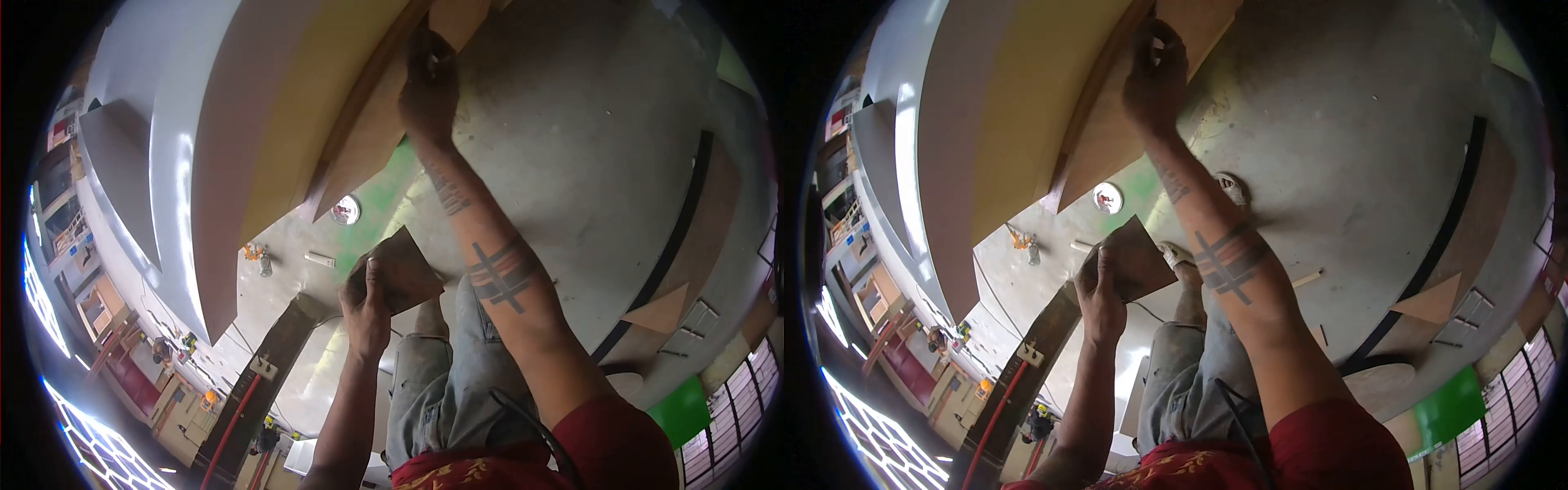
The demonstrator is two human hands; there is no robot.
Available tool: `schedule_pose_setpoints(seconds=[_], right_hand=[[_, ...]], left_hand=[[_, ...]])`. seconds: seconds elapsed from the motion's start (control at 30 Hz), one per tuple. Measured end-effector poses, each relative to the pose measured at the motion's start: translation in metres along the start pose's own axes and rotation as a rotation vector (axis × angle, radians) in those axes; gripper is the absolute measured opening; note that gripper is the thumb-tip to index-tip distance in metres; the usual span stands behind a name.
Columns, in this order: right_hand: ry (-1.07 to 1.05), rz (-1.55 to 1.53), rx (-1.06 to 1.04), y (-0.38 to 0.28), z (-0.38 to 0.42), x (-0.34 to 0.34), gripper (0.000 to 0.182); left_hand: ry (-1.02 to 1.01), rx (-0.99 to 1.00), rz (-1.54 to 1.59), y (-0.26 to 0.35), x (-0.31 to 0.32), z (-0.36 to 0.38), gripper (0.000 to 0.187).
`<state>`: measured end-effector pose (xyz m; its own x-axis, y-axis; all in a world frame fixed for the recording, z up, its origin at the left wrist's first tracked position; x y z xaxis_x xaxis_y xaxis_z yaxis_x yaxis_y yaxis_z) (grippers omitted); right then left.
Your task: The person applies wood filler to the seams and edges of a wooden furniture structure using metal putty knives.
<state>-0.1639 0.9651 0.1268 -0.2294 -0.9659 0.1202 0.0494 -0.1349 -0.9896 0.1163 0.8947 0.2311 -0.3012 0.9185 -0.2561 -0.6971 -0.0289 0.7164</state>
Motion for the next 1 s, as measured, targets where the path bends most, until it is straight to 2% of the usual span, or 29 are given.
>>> schedule_pose_setpoints(seconds=[0.03,0.17,0.27,0.3,0.33,0.4,0.5,0.6,0.63,0.73,0.87,0.93,1.0], right_hand=[[-0.01,-0.084,0.11,-0.014,0.006,0.004,0.036],[-0.02,0.223,-0.099,0.0,0.022,0.004,0.041],[-0.263,0.06,-0.013,0.014,0.014,-0.029,0.039],[-0.283,-0.171,0.122,0.004,0.01,-0.039,0.035],[-0.233,-0.2,0.081,0.002,0.004,-0.044,0.033],[-0.203,-0.04,0.242,0.004,-0.012,-0.053,0.031],[-0.222,-0.153,0.371,0.002,-0.022,-0.04,0.029],[-0.139,0.164,-0.006,-0.016,-0.021,-0.028,0.03],[-0.144,0.162,0.095,-0.025,-0.018,-0.027,0.031],[-0.25,0.089,0.223,-0.04,-0.006,-0.027,0.035],[-0.371,-0.01,0.238,-0.005,-0.007,-0.057,0.036],[-0.327,0.04,0.248,0.001,-0.01,-0.068,0.037],[-0.225,-0.056,0.379,-0.004,-0.016,-0.082,0.035]], left_hand=[[0.003,0.006,0.005,-0.001,0.001,0.0,0.046],[0.038,-0.036,0.051,-0.002,0.003,-0.001,0.046],[0.041,-0.034,0.001,0.005,0.006,0.0,0.046],[0.027,-0.041,-0.016,0.006,0.005,-0.001,0.046],[0.011,-0.048,-0.034,0.007,0.006,-0.002,0.046],[0.002,-0.022,-0.047,0.009,0.007,-0.008,0.046],[0.002,-0.019,-0.048,0.015,0.009,-0.007,0.046],[0.006,0.016,-0.071,0.015,0.008,-0.007,0.046],[0.007,0.037,-0.08,0.014,0.007,-0.007,0.046],[-0.006,-0.012,-0.066,0.008,0.006,-0.006,0.046],[-0.009,-0.057,-0.073,0.013,0.011,-0.003,0.047],[-0.029,-0.075,-0.043,0.019,0.014,-0.001,0.048],[-0.02,-0.046,-0.078,0.02,0.016,-0.001,0.048]])
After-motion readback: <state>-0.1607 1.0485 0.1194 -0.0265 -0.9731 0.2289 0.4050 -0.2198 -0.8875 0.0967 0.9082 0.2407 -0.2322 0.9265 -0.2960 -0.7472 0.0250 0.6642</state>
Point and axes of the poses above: each hand's wrist, its own z-axis away from the middle knuckle, its own x-axis out of the palm, y = z × x, the point moved 4 cm from there along -z, towards the middle knuckle, and after that the axes turned 6 degrees about -y, right-handed, at the moved point
